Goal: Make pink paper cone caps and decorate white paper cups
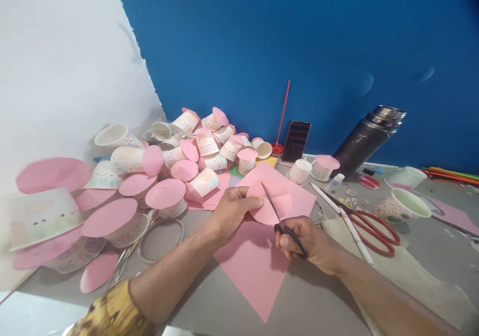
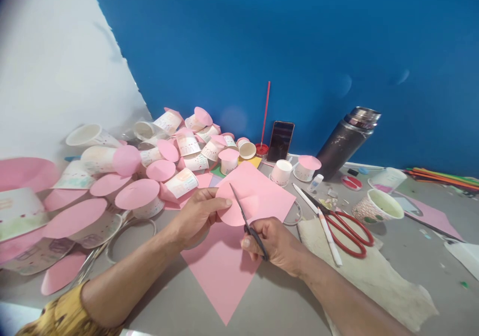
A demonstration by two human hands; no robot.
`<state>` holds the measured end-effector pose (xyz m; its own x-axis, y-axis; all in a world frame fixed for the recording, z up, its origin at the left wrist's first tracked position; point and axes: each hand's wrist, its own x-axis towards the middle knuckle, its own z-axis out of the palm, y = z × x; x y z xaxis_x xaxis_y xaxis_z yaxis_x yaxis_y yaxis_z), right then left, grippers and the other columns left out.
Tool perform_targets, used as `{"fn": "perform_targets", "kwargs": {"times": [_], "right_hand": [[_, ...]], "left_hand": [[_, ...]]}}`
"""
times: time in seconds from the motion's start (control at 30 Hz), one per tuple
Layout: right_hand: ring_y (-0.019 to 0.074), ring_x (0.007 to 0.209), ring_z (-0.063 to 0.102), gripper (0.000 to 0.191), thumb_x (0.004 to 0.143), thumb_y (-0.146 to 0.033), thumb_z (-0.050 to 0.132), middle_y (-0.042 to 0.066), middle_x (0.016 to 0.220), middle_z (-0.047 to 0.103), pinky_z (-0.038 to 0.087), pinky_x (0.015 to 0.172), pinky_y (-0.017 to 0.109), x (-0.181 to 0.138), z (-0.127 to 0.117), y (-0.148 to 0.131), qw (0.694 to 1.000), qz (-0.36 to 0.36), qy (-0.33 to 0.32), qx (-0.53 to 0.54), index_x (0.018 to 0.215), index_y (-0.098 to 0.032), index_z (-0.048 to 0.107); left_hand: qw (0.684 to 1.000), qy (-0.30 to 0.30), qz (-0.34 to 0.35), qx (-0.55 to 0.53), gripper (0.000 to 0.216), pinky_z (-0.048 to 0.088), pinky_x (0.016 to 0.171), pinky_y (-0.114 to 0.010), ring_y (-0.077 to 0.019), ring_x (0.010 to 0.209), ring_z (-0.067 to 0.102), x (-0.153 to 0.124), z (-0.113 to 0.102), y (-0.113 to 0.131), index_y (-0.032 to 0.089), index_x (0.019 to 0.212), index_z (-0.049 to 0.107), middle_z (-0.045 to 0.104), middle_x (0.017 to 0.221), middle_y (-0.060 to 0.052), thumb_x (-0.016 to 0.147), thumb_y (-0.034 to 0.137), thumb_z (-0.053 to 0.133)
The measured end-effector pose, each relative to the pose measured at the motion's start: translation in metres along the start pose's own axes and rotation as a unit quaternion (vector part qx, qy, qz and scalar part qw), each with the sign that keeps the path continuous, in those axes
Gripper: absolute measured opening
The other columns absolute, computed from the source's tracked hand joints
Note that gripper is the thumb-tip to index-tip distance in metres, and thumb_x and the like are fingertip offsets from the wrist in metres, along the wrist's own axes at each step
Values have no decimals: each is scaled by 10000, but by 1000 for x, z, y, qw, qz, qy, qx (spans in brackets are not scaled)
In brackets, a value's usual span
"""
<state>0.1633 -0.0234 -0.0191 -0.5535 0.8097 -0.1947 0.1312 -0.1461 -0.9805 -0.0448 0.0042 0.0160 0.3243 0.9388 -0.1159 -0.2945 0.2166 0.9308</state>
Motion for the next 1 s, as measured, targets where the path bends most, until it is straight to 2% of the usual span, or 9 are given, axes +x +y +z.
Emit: {"fn": "perform_targets", "kwargs": {"times": [0.2,0.33,0.43,0.5,0.57,0.67,0.73,0.87,1.0], "right_hand": [[128,634,522,600,744,-737,749,31,679,641,372,612,261,-2,-1,-2,1000,2,-12,-9,728,-145,653],[164,659,589,623,695,-754,766,57,692,687,426,635,283,-2,-2,-9,999,27,-11,-38,784,-146,666],[162,614,584,561,691,-706,780,46,667,683,417,590,282,2,-7,-11,990,62,51,-115,725,-160,653],[144,566,533,478,721,-626,777,20,611,650,368,542,269,5,-12,-11,966,59,133,-215,643,-183,616],[135,539,482,414,757,-531,754,3,563,612,317,516,265,8,-15,-9,929,34,199,-310,584,-201,573],[153,551,500,283,801,-375,676,23,577,628,318,532,280,8,-13,-5,892,-2,226,-391,592,-208,582],[183,589,555,208,811,-320,644,59,630,676,345,563,297,8,-8,-3,880,-9,222,-419,638,-206,627],[243,673,635,185,797,-374,682,109,731,730,381,591,318,7,-4,-1,880,28,236,-411,751,-196,705],[247,738,662,181,797,-359,676,73,760,734,428,617,304,9,-11,-5,912,-21,212,-350,783,-183,711]], "left_hand": [[1000,15,-5,10,180,504,629,-288,-136,642,555,0,-1,0,137,640,638,605,666,-16,682,280,740],[992,123,34,1,178,523,602,-292,-158,672,588,5,-6,3,143,698,668,627,689,-17,666,300,747],[979,173,86,-61,223,487,561,-270,-146,646,590,9,-11,8,152,761,684,644,714,-4,663,328,779],[978,152,102,-99,247,482,580,-264,-139,661,594,10,-11,9,158,812,702,672,759,-8,672,335,802],[988,90,82,-99,245,494,640,-274,-142,689,601,7,-9,8,156,825,718,691,777,-22,686,329,820],[999,-25,18,-35,239,501,730,-311,-163,712,611,2,-1,-4,135,793,742,707,769,-57,705,340,830],[997,-70,-4,13,253,493,735,-325,-182,723,611,-1,5,-15,133,758,750,701,747,-63,702,364,836],[996,-25,-16,82,315,440,640,-302,-181,670,566,0,11,-32,139,638,712,635,638,-42,697,428,823],[992,39,0,120,320,343,574,-263,-127,611,454,2,13,-33,133,623,696,576,615,-14,704,429,786]]}}
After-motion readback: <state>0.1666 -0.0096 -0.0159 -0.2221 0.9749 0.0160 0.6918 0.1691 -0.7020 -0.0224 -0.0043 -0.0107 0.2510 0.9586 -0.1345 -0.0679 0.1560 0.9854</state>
